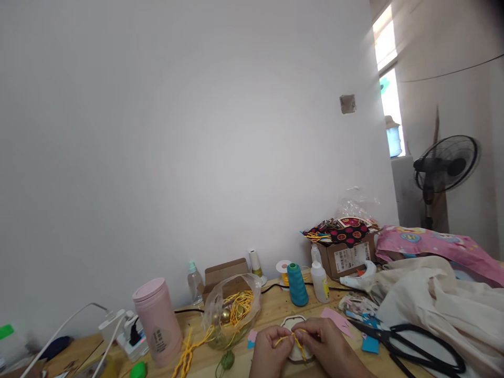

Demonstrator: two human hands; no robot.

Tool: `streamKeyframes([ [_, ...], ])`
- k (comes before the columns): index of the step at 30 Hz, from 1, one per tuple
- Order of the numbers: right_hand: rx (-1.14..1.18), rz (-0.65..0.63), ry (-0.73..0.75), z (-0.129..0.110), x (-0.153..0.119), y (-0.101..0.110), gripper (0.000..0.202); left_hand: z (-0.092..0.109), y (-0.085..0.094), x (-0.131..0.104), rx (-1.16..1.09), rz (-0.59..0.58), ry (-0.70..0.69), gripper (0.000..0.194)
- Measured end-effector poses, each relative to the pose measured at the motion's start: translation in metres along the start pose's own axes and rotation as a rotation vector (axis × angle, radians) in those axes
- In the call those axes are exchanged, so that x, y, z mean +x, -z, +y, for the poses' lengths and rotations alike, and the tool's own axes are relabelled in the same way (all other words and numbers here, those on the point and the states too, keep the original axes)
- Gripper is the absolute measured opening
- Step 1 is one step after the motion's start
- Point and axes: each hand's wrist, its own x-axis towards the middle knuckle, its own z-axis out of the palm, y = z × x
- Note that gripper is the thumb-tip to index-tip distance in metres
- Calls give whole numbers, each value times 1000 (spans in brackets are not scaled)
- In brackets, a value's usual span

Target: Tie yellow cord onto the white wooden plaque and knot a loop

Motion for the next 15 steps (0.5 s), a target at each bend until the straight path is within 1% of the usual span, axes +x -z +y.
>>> streamKeyframes([
  [6, -20, 51, -46, 3, 0, -2, 29, -4, -2, 2, 12, -1, 1, 14],
  [12, -49, 79, -32, 3, -2, -3, 30, -4, -3, 1, -70, -83, 38, 17],
  [15, -51, 88, -35, 5, -2, -3, 31, -4, -3, 1, -112, -82, 39, 19],
])
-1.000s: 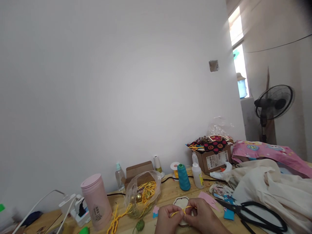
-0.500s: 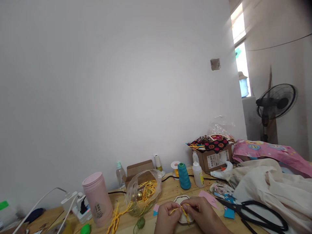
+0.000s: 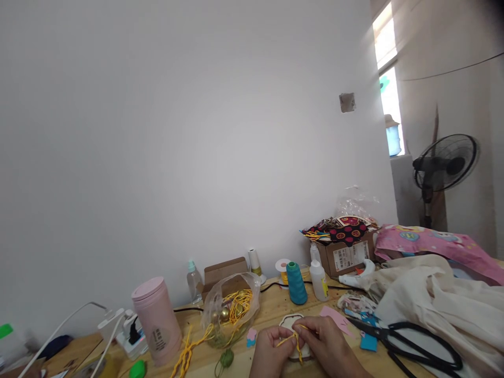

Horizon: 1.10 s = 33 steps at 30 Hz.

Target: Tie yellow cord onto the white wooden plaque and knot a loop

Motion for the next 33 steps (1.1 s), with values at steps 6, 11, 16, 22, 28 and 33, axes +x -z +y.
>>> streamKeyframes([
  [6, -42, 63, 0, 2, 1, 2, 29, -8, 1, 4, -139, 11, 35, 26],
  [11, -1, 70, -4, -1, 3, 4, 30, -7, -2, 3, -333, -40, 31, 23],
  [16, 46, 76, -14, -4, 3, 4, 28, 6, -4, -3, -494, -145, -8, 16],
  [22, -4, 105, 27, -10, 1, 7, 30, 5, 0, -1, -438, -87, 15, 18],
  [28, -23, 148, 60, -12, 0, 6, 31, 3, 4, 0, -237, 17, 0, 23],
  [33, 17, 161, 40, -7, 2, 4, 31, 6, 2, -2, -173, 54, -56, 18],
])
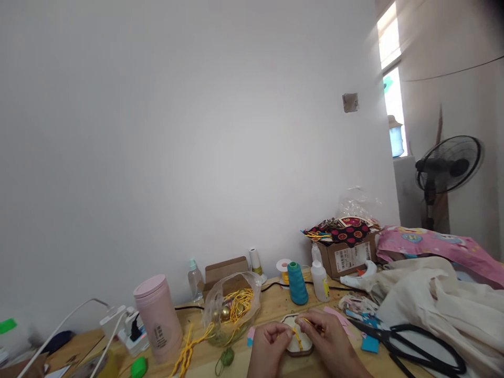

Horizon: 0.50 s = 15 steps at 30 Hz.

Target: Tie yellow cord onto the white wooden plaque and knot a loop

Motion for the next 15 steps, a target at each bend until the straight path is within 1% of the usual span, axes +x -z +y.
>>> streamKeyframes([
  [5, 21, -8, 6, 4, 2, 0, 29, 4, -5, -3, -17, -4, 9, 20],
  [10, 42, -19, 11, 8, 2, -2, 27, 3, -5, -4, 80, 21, -31, 18],
  [15, 14, -24, 39, 6, 1, -1, 28, 6, -6, -6, 93, 39, 1, 16],
])
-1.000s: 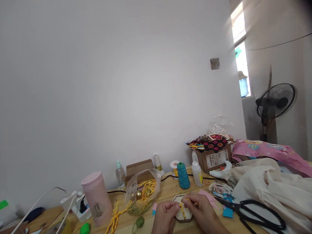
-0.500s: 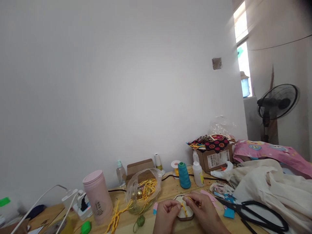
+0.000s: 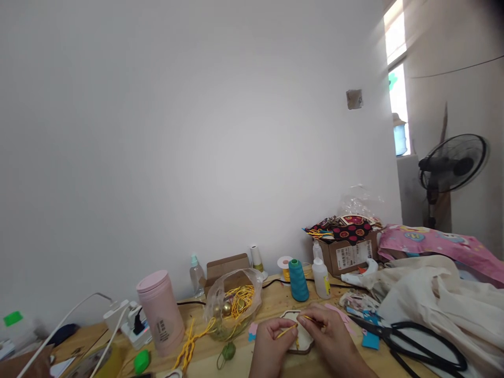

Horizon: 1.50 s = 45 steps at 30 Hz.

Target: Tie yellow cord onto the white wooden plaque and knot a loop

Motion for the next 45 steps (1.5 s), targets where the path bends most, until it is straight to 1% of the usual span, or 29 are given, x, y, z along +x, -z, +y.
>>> streamKeyframes([
  [5, -29, 15, 7, -2, -1, 1, 27, -1, 1, 1, -45, -22, 11, 15],
  [8, 30, 1, -48, 3, 0, -1, 27, -5, 2, 2, -58, -21, 5, 17],
  [11, 118, -29, -115, 9, 1, -3, 27, -7, 2, 3, -68, -6, 30, 20],
  [14, 153, -40, -133, 10, 2, -4, 26, -7, 1, 3, -24, -7, 25, 20],
  [19, 137, -48, -114, 5, 1, -3, 23, -9, 0, 2, 82, -34, 9, 22],
  [24, 124, -61, -108, 5, 2, -2, 22, -16, 0, 4, 45, -101, 48, 26],
  [27, 135, -62, -120, 6, 2, -2, 24, -15, -1, 3, -21, -149, 36, 24],
  [30, 173, -56, -164, 5, 1, -3, 25, -12, -3, 0, -98, -186, 23, 23],
  [34, 235, -49, -191, 0, -2, -7, 25, -8, -6, -2, -131, -165, -5, 21],
  [38, 188, -48, -172, -2, -4, -10, 24, -7, -7, -2, -143, -180, -27, 20],
  [42, 135, -46, -139, -1, -4, -10, 23, -8, -6, 0, -103, -109, -35, 18],
  [45, 127, -52, -122, 1, -4, -10, 23, -9, -4, 1, -122, -82, -15, 14],
])
